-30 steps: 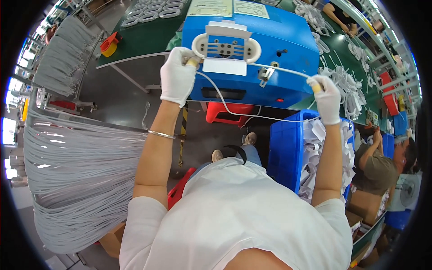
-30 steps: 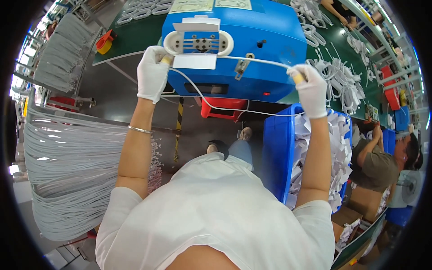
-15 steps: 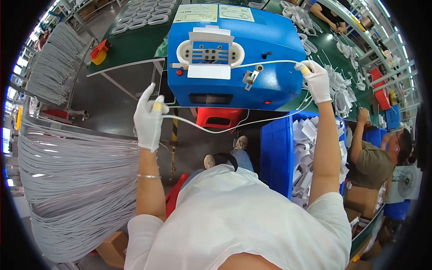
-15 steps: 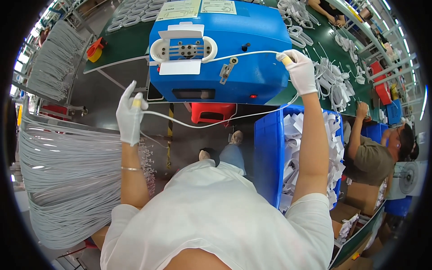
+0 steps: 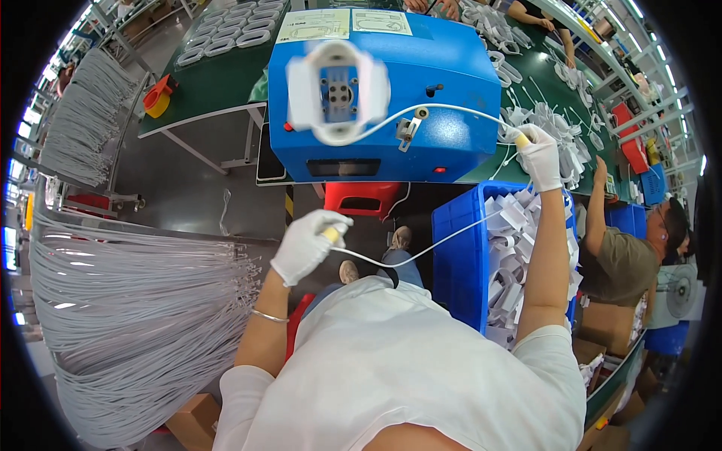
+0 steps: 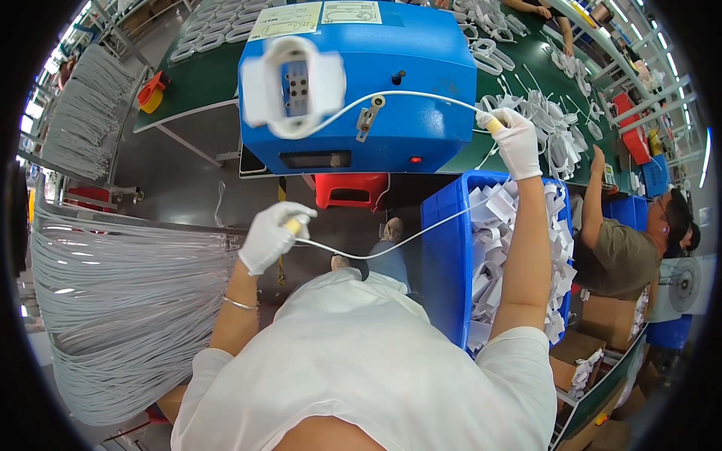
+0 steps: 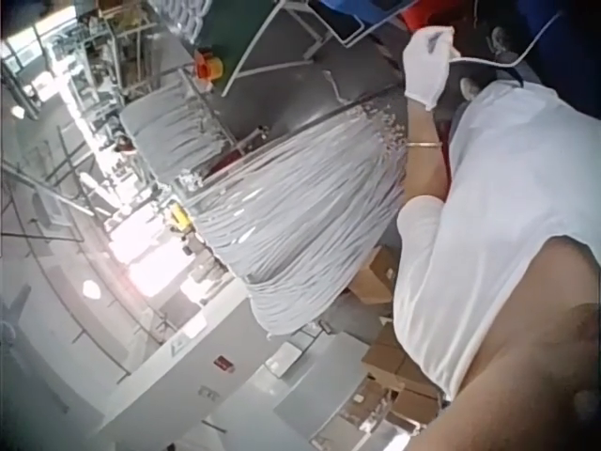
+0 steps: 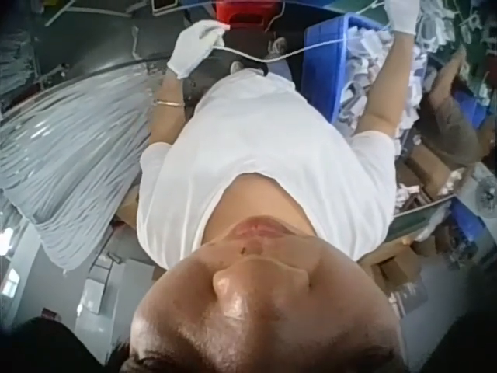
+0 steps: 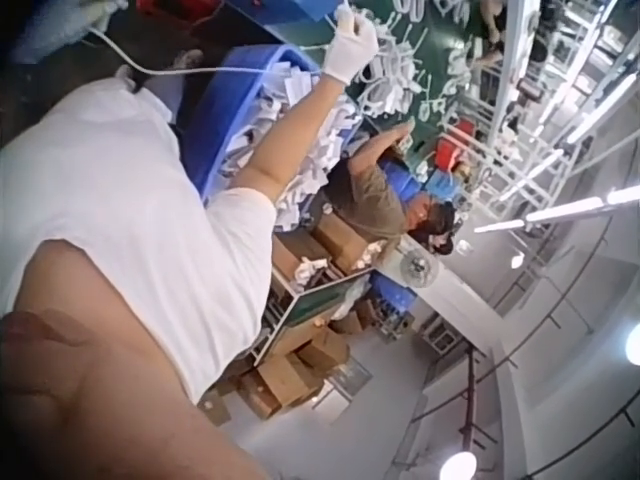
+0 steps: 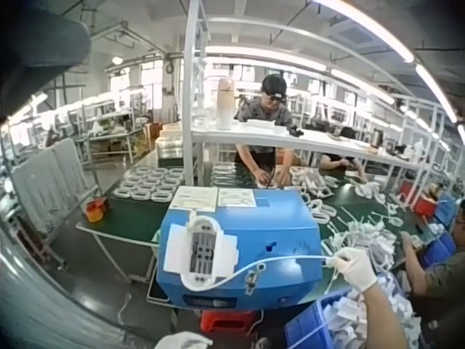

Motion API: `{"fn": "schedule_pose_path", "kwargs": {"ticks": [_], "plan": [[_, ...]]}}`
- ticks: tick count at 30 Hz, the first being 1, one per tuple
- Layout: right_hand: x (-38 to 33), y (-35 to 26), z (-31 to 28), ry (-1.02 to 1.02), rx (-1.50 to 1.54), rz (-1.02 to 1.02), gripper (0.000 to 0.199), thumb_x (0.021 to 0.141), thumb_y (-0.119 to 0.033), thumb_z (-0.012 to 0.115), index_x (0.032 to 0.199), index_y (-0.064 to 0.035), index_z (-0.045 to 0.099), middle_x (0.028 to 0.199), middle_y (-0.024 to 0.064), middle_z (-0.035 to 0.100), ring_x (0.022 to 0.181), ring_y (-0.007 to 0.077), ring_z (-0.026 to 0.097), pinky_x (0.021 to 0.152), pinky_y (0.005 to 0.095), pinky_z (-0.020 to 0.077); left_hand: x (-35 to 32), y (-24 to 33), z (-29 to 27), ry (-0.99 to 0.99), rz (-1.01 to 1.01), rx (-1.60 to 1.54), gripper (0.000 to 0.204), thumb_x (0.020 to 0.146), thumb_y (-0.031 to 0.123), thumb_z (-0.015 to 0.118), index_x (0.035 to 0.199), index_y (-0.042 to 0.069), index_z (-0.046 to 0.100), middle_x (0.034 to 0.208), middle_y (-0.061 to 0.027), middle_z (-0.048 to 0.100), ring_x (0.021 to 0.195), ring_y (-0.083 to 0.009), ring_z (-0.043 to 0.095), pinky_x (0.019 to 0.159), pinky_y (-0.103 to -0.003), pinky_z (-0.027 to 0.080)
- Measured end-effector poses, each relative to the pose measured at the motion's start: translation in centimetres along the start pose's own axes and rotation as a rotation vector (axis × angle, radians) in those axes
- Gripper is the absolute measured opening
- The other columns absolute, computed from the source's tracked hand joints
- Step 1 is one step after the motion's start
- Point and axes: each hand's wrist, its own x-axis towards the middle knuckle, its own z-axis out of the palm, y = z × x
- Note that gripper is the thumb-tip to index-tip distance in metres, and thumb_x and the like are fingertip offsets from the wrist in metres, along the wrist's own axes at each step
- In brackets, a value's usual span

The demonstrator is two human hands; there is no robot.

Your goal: Feeding individual wires into a machine for processing and collecting them in a bin.

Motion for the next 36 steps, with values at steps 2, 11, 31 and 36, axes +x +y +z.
{"fn": "schedule_pose_path", "kwargs": {"ticks": [2, 11, 31, 36], "plan": [[-0.4, -0.1, -0.1, -0.023, -0.054, 0.038, 0.021, 0.091, -0.026, 0.067, 0.082, -0.0069, 0.069, 0.062, -0.0088, 0.050, 0.051, -0.0014, 0.038, 0.045, 0.0190, 0.0263, 0.6, -0.5, 1.9, -0.053, 0.067, -0.065, 0.018, 0.093, 0.017, 0.058, 0.104, 0.005, 0.067, 0.070, -0.0011, 0.062, 0.052, -0.0029, 0.044, 0.046, -0.020, 0.035], [-1.1, -1.6, 1.7, -0.082, 0.045, 0.064, 0.024, 0.089, -0.027, 0.067, 0.084, -0.0041, 0.071, 0.071, -0.0033, 0.062, 0.059, 0.0013, 0.045, 0.052, 0.0197, 0.0326, 2.2, -1.5, 6.2, -0.385, -0.189, -0.137, 0.019, 0.096, 0.012, 0.053, 0.107, 0.000, 0.061, 0.084, -0.0086, 0.066, 0.066, -0.0096, 0.059, 0.060, -0.024, 0.049], [-1.4, -5.5, 4.2, -0.348, 0.429, 0.305, 0.027, 0.091, -0.024, 0.062, 0.082, 0.0016, 0.065, 0.070, 0.0030, 0.062, 0.039, 0.0078, 0.049, 0.036, 0.0204, 0.0400, 6.7, -7.3, 9.2, -0.521, -0.011, 0.111, 0.043, 0.092, 0.024, 0.060, 0.127, -0.001, 0.055, 0.119, -0.0153, 0.063, 0.112, -0.0220, 0.059, 0.097, -0.033, 0.045], [-1.4, -5.7, 4.3, -0.337, 0.450, 0.321, 0.026, 0.090, -0.024, 0.065, 0.081, 0.0003, 0.065, 0.063, 0.0009, 0.058, 0.038, 0.0066, 0.046, 0.035, 0.0200, 0.0363, 7.7, -3.4, 7.9, -0.631, 0.041, 0.317, 0.042, 0.091, 0.029, 0.061, 0.119, -0.002, 0.058, 0.116, -0.0183, 0.064, 0.110, -0.0254, 0.060, 0.095, -0.035, 0.046]]}}
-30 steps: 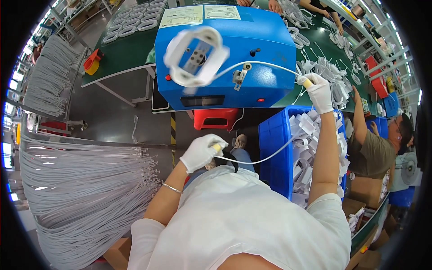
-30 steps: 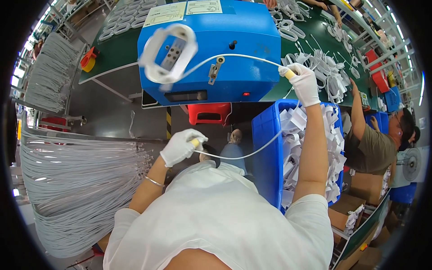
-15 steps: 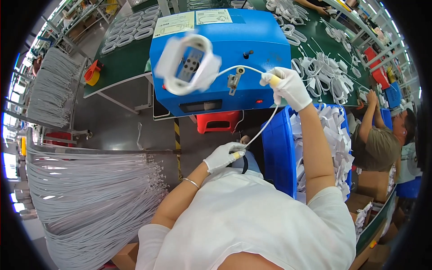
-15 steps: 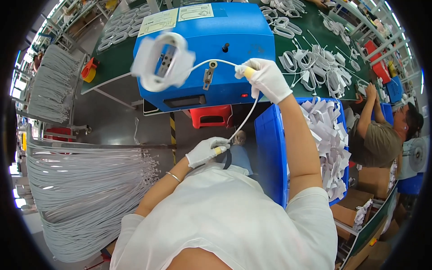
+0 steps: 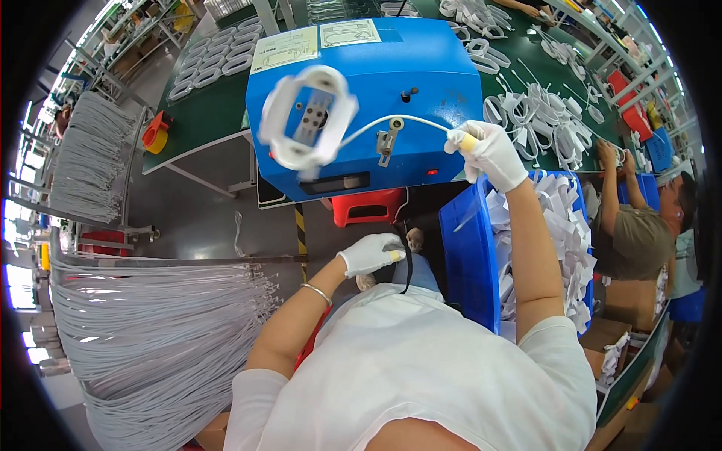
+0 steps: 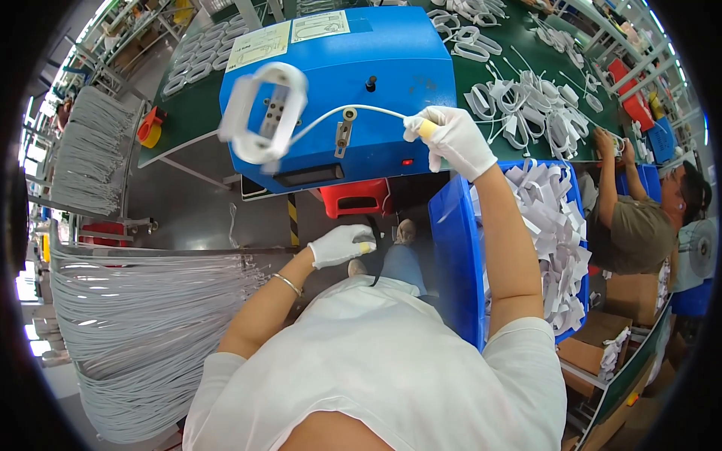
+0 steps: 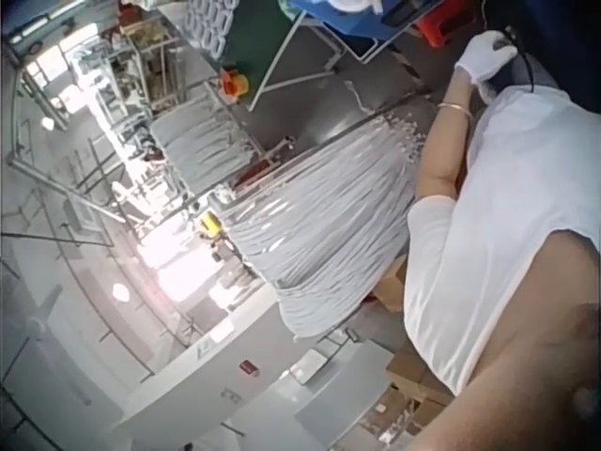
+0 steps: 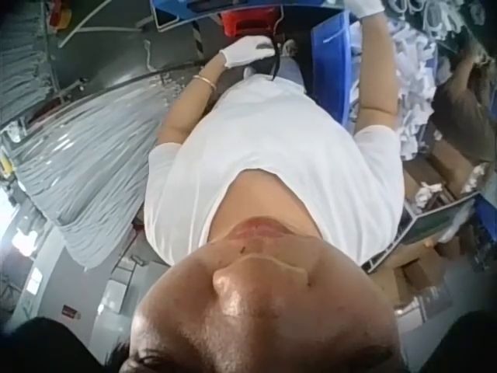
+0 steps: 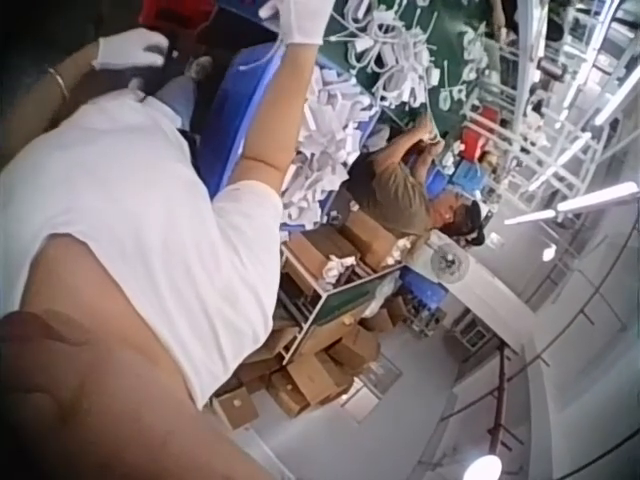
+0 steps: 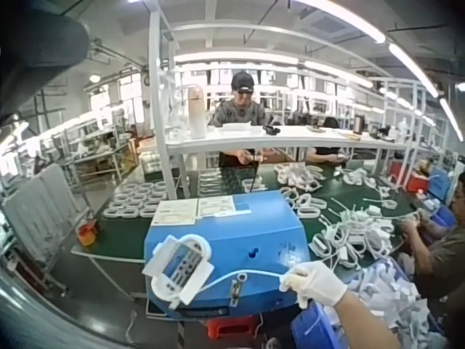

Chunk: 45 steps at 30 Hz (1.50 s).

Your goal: Feeding individual wires into a machine for processing and collecting them in a bin.

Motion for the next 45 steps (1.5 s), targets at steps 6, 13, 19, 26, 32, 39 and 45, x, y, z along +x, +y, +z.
{"fn": "schedule_pose_path", "kwargs": {"ticks": [6, 13, 19, 26, 32, 39, 45], "plan": [[0.3, -1.3, 0.4, -0.020, -0.074, 0.006, 0.021, 0.090, -0.021, 0.066, 0.084, -0.0003, 0.068, 0.062, -0.0014, 0.056, 0.042, 0.0057, 0.047, 0.039, 0.0208, 0.0362, -3.5, 6.7, -5.3, -0.158, 0.062, 0.282, 0.039, 0.090, 0.032, 0.061, 0.113, 0.000, 0.064, 0.109, -0.0156, 0.066, 0.104, -0.0264, 0.062, 0.091, -0.034, 0.048], [1.7, -1.4, 2.0, 0.101, -0.529, -0.555, 0.006, 0.085, -0.002, 0.062, 0.088, -0.0022, 0.067, 0.081, 0.0071, 0.068, 0.075, 0.0152, 0.064, 0.070, 0.0265, 0.0493, -9.4, 12.0, -10.4, -0.052, 0.064, 0.332, 0.026, 0.087, 0.023, 0.065, 0.102, 0.003, 0.069, 0.099, -0.0119, 0.068, 0.094, -0.0228, 0.065, 0.087, -0.032, 0.050], [2.7, -1.9, 1.2, 0.101, -0.620, -0.765, 0.006, 0.083, 0.001, 0.062, 0.086, -0.0032, 0.066, 0.082, 0.0087, 0.067, 0.075, 0.0210, 0.065, 0.071, 0.0279, 0.0505, -14.1, 12.3, -13.2, 0.145, 0.040, 0.225, 0.020, 0.088, 0.017, 0.066, 0.100, 0.001, 0.069, 0.094, -0.0075, 0.069, 0.084, -0.0136, 0.063, 0.078, -0.029, 0.051], [8.9, -7.0, 1.3, 0.285, -1.007, -1.118, 0.017, 0.083, -0.024, 0.070, 0.083, -0.0079, 0.067, 0.079, 0.0086, 0.062, 0.069, 0.0252, 0.061, 0.061, 0.0334, 0.0481, -13.8, 15.1, -17.7, 0.678, 0.420, 0.174, 0.012, 0.087, 0.006, 0.063, 0.096, 0.001, 0.069, 0.091, -0.0057, 0.069, 0.079, -0.0107, 0.062, 0.071, -0.025, 0.051], [16.3, -11.2, 7.1, 0.243, -1.180, -1.391, 0.014, 0.076, -0.018, 0.072, 0.089, -0.0135, 0.068, 0.086, 0.0041, 0.066, 0.082, 0.0238, 0.065, 0.071, 0.0346, 0.0529, -6.5, 19.0, -23.6, 0.681, 0.543, 1.051, 0.018, 0.077, 0.017, 0.070, 0.093, 0.010, 0.074, 0.097, -0.0063, 0.071, 0.083, -0.0217, 0.066, 0.082, -0.029, 0.052], [8.8, -10.4, 10.8, 0.357, -0.848, -1.559, 0.019, 0.073, -0.010, 0.067, 0.092, -0.0134, 0.065, 0.087, 0.0044, 0.061, 0.083, 0.0249, 0.060, 0.072, 0.0371, 0.0502, -10.8, 17.9, -24.3, 0.615, 0.237, 0.843, 0.023, 0.081, 0.017, 0.062, 0.099, 0.011, 0.074, 0.094, -0.0145, 0.070, 0.087, -0.0300, 0.066, 0.085, -0.035, 0.051], [6.2, -8.1, 12.8, 0.276, -1.193, -1.359, 0.034, 0.058, -0.005, 0.072, 0.091, -0.0098, 0.065, 0.085, 0.0039, 0.059, 0.078, 0.0246, 0.060, 0.068, 0.0355, 0.0516, -12.6, 15.0, -23.2, 0.826, 0.019, 1.039, 0.020, 0.081, 0.016, 0.063, 0.097, 0.014, 0.076, 0.089, -0.0147, 0.070, 0.085, -0.0291, 0.066, 0.081, -0.036, 0.052]]}}
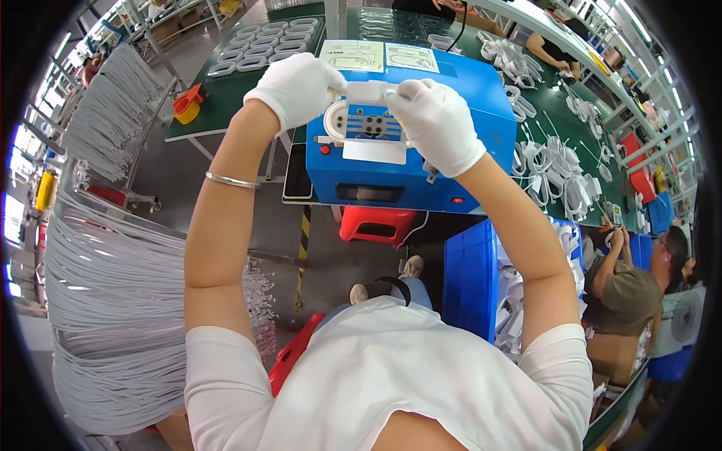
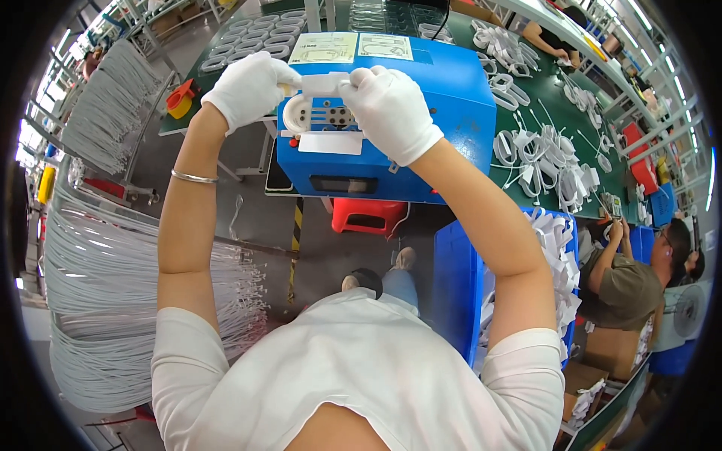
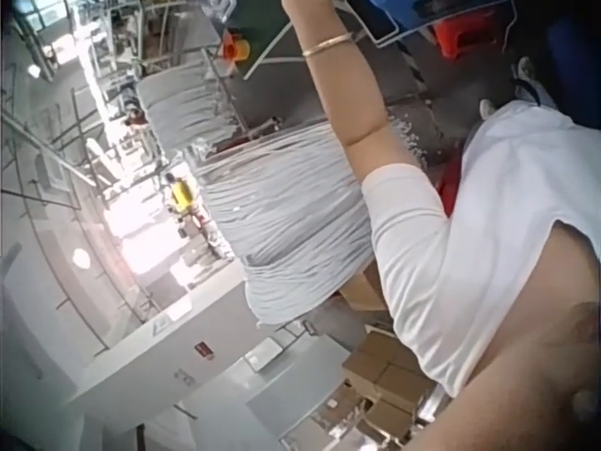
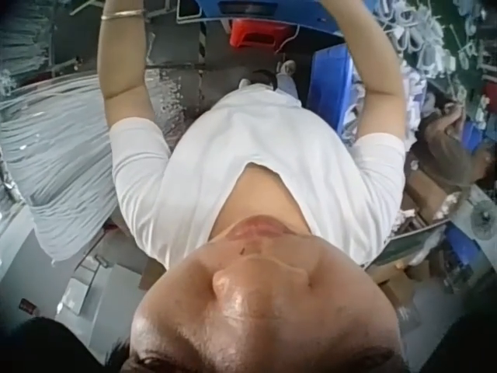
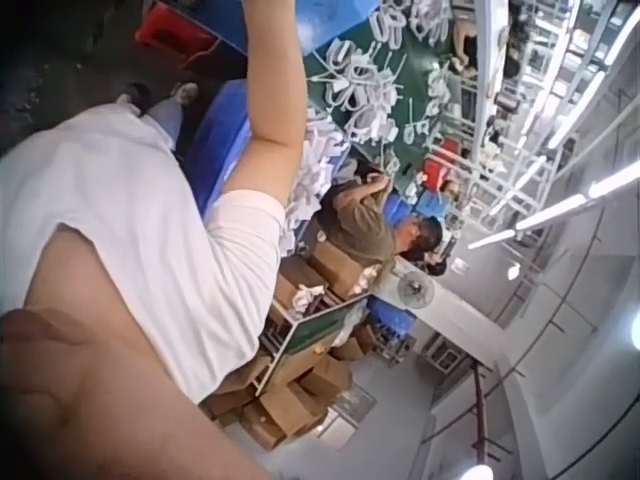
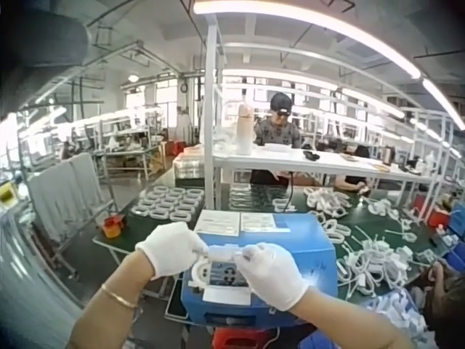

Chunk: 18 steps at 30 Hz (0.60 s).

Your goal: Feeding individual wires into a machine for processing and collecting them in a bin.

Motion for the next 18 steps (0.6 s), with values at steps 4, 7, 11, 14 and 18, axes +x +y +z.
{"fn": "schedule_pose_path", "kwargs": {"ticks": [4, 7, 11, 14, 18], "plan": [[0.2, 0.1, 1.1, -0.044, -0.009, 0.037, 0.030, 0.060, -0.005, 0.072, 0.088, -0.0101, 0.063, 0.085, 0.0044, 0.059, 0.078, 0.0247, 0.061, 0.068, 0.0356, 0.0516, -1.0, 0.5, 0.5, 0.250, 0.119, 0.151, 0.014, 0.082, 0.017, 0.064, 0.089, 0.017, 0.077, 0.089, -0.0116, 0.069, 0.081, -0.0283, 0.065, 0.075, -0.037, 0.052], [0.1, -0.3, 1.5, -0.138, -0.028, 0.084, 0.022, 0.066, -0.005, 0.070, 0.086, -0.0102, 0.062, 0.083, 0.0053, 0.058, 0.079, 0.0251, 0.061, 0.069, 0.0364, 0.0515, -1.6, 1.4, 1.8, 0.301, 0.082, 0.155, 0.020, 0.082, 0.018, 0.064, 0.100, 0.014, 0.073, 0.092, -0.0102, 0.067, 0.086, -0.0288, 0.064, 0.079, -0.039, 0.050], [0.4, -0.2, 1.6, -0.259, -0.006, 0.164, 0.016, 0.074, -0.009, 0.068, 0.089, -0.0090, 0.062, 0.086, 0.0085, 0.060, 0.083, 0.0268, 0.061, 0.072, 0.0364, 0.0518, -1.4, 2.6, 5.5, 0.613, 0.225, -0.080, 0.027, 0.079, 0.013, 0.065, 0.105, 0.010, 0.067, 0.094, -0.0075, 0.067, 0.088, -0.0276, 0.063, 0.080, -0.040, 0.048], [1.2, 1.1, 1.3, -0.280, 0.279, 0.275, 0.019, 0.082, -0.016, 0.066, 0.098, -0.0063, 0.063, 0.096, 0.0129, 0.063, 0.090, 0.0274, 0.062, 0.078, 0.0342, 0.0515, -1.0, 2.3, 7.1, 0.829, 0.352, 0.040, 0.023, 0.074, 0.011, 0.067, 0.097, 0.012, 0.067, 0.081, -0.0042, 0.061, 0.075, -0.0233, 0.059, 0.070, -0.036, 0.045], [2.1, 1.9, 1.4, -0.381, 0.891, 0.720, 0.032, 0.096, -0.029, 0.055, 0.113, -0.0039, 0.063, 0.107, 0.0129, 0.065, 0.095, 0.0198, 0.063, 0.086, 0.0314, 0.0484, -1.1, 2.0, 7.3, 0.764, 0.310, 0.033, 0.021, 0.073, 0.010, 0.067, 0.094, 0.013, 0.067, 0.089, -0.0027, 0.063, 0.083, -0.0231, 0.059, 0.075, -0.036, 0.045]]}}
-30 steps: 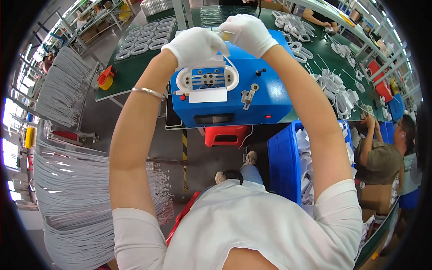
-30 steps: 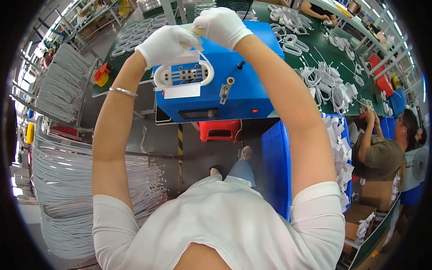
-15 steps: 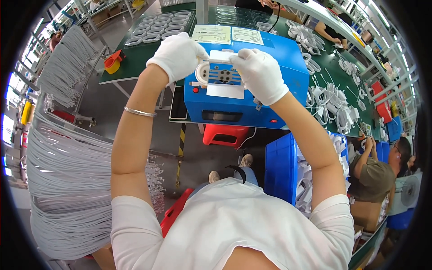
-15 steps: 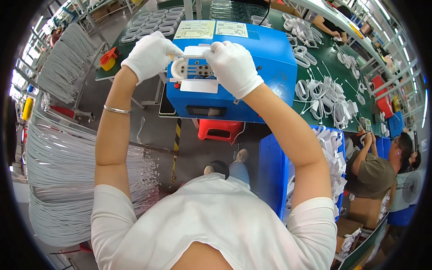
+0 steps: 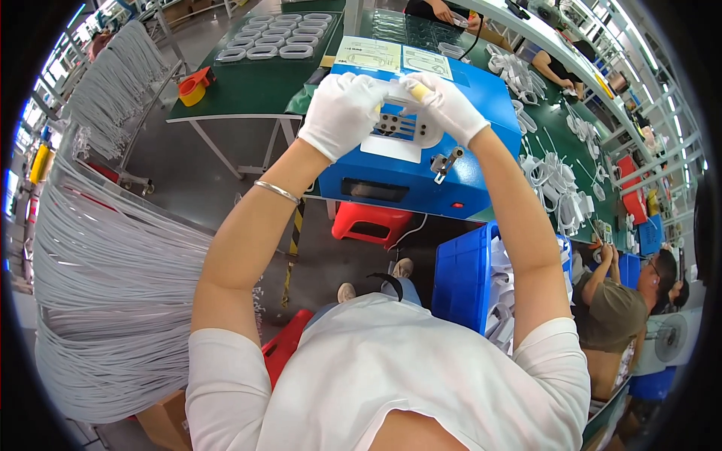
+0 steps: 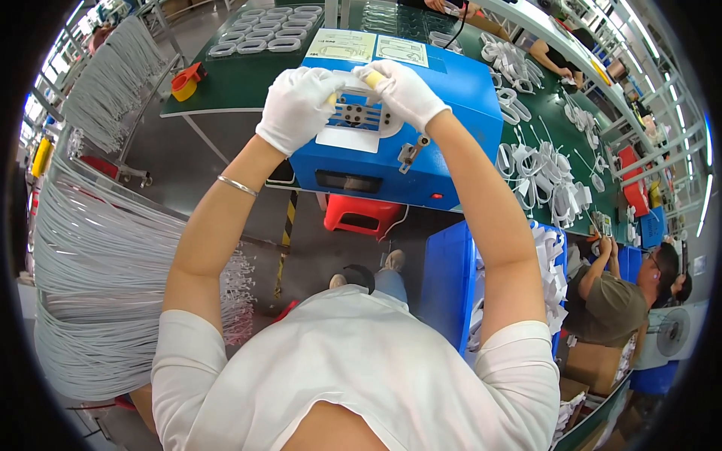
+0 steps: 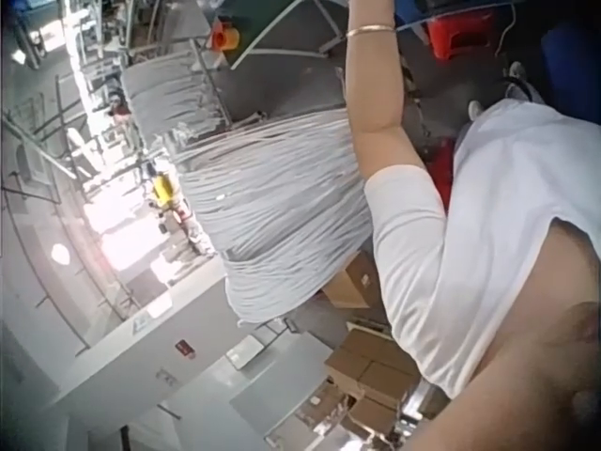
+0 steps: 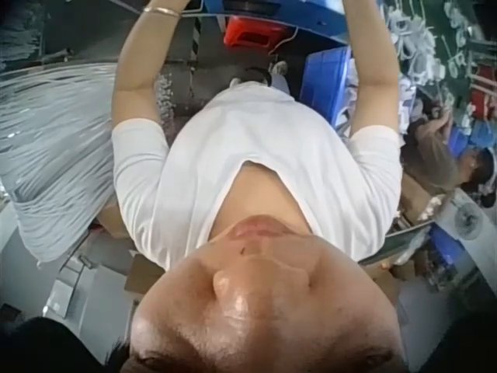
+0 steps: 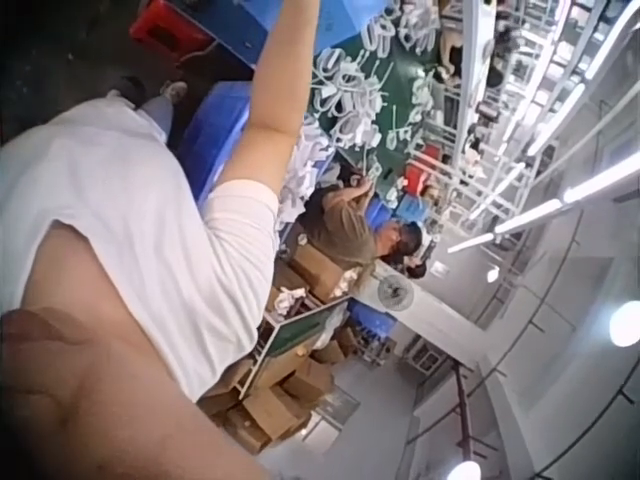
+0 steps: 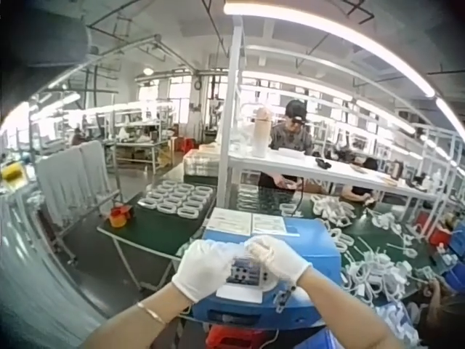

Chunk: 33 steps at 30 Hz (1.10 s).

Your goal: Feeding individual wires into a machine for processing and collecting them in a bin.

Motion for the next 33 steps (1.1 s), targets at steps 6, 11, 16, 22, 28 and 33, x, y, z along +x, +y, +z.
{"fn": "schedule_pose_path", "kwargs": {"ticks": [6, 11, 16, 22, 28, 33], "plan": [[-1.2, -0.3, 1.0, 0.052, 0.028, -0.094, 0.013, 0.088, -0.007, 0.063, 0.097, -0.0037, 0.071, 0.093, 0.0072, 0.065, 0.085, 0.0155, 0.061, 0.078, 0.0266, 0.0496, 1.0, 0.3, -0.1, 0.078, -0.109, 0.046, 0.025, 0.074, 0.010, 0.067, 0.099, 0.014, 0.066, 0.091, -0.0045, 0.065, 0.092, -0.0253, 0.061, 0.092, -0.041, 0.043], [-1.0, -0.1, 0.9, 0.094, -0.195, -0.372, 0.015, 0.081, 0.002, 0.064, 0.094, -0.0025, 0.070, 0.091, 0.0090, 0.065, 0.082, 0.0202, 0.063, 0.075, 0.0283, 0.0509, 1.1, -0.5, 0.3, -0.243, -0.126, -0.024, 0.025, 0.074, 0.012, 0.069, 0.099, 0.014, 0.063, 0.089, -0.0069, 0.066, 0.095, -0.0268, 0.062, 0.100, -0.044, 0.040], [-0.7, 0.2, 0.9, 0.197, -0.385, -0.571, 0.011, 0.082, -0.005, 0.063, 0.092, -0.0081, 0.067, 0.086, 0.0086, 0.061, 0.076, 0.0269, 0.063, 0.064, 0.0322, 0.0517, 0.6, -0.9, 0.6, -0.135, -0.116, -0.105, 0.023, 0.074, 0.012, 0.069, 0.095, 0.014, 0.062, 0.087, -0.0074, 0.066, 0.093, -0.0270, 0.062, 0.097, -0.042, 0.041], [-2.2, -0.5, 2.3, 0.262, -0.819, -0.627, 0.010, 0.078, -0.005, 0.063, 0.087, -0.0090, 0.062, 0.087, 0.0079, 0.060, 0.077, 0.0268, 0.063, 0.063, 0.0336, 0.0517, 0.4, -1.0, 1.0, -0.082, -0.110, -0.070, 0.020, 0.073, 0.012, 0.068, 0.092, 0.014, 0.063, 0.085, -0.0064, 0.066, 0.090, -0.0271, 0.062, 0.092, -0.042, 0.043], [-1.0, -1.2, 1.8, 0.207, -0.451, -0.498, 0.013, 0.085, -0.014, 0.067, 0.084, -0.0060, 0.056, 0.081, 0.0059, 0.061, 0.066, 0.0165, 0.060, 0.058, 0.0276, 0.0494, 0.2, -1.2, 1.0, 0.020, -0.031, -0.156, 0.010, 0.073, 0.011, 0.068, 0.080, 0.012, 0.061, 0.072, -0.0075, 0.063, 0.078, -0.0272, 0.063, 0.084, -0.041, 0.045], [1.0, -0.9, 0.7, -0.186, 0.090, 0.099, 0.020, 0.092, -0.023, 0.064, 0.087, -0.0060, 0.054, 0.073, 0.0014, 0.057, 0.065, 0.0085, 0.055, 0.059, 0.0262, 0.0479, 0.6, -1.0, 0.6, -0.057, -0.077, -0.095, 0.013, 0.072, 0.008, 0.067, 0.083, 0.013, 0.063, 0.079, -0.0054, 0.064, 0.083, -0.0264, 0.062, 0.087, -0.041, 0.045]]}}
